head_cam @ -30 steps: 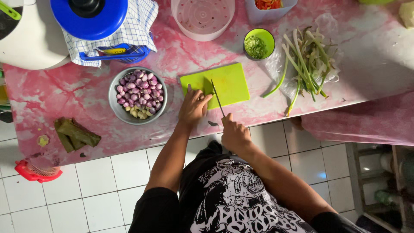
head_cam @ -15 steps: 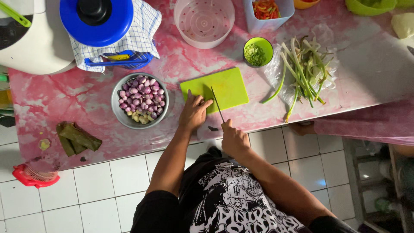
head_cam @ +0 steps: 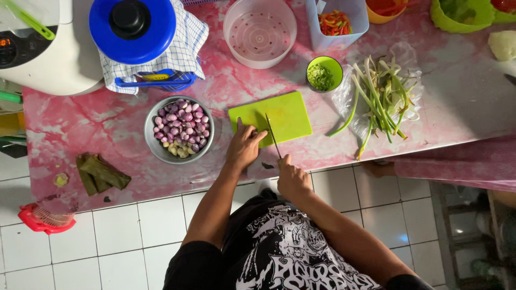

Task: The person slices a clove of garlic on a small green cutting board using a knife, then uses the knife to gather and move a bunch of green onions on the counter before slicing another clove of garlic.

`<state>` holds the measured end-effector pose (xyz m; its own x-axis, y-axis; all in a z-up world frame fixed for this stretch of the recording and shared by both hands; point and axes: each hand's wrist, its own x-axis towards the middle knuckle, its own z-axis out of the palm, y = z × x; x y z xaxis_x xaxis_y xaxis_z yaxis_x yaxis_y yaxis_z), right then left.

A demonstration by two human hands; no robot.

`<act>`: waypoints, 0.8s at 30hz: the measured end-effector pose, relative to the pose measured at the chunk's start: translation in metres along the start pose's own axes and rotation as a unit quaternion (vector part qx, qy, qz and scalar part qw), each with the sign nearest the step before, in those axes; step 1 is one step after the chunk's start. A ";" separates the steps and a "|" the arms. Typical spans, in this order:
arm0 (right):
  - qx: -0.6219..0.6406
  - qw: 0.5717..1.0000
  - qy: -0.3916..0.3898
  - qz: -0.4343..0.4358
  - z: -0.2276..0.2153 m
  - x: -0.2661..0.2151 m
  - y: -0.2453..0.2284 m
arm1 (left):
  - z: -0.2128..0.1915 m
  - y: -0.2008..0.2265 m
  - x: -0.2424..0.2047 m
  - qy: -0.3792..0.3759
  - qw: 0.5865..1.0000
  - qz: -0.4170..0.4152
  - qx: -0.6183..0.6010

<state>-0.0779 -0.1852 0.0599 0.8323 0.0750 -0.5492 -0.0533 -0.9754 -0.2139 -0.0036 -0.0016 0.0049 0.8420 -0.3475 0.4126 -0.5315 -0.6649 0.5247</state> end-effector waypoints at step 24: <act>0.050 0.998 -0.043 -0.003 -0.022 0.015 -0.003 | -0.013 0.023 0.003 0.039 0.998 -0.052 -0.015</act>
<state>-0.0529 -0.1862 0.0702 0.7824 0.1026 -0.6143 -0.1070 -0.9495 -0.2949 -0.0141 -0.0090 0.0279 0.8836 -0.2241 0.4112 -0.4453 -0.6737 0.5898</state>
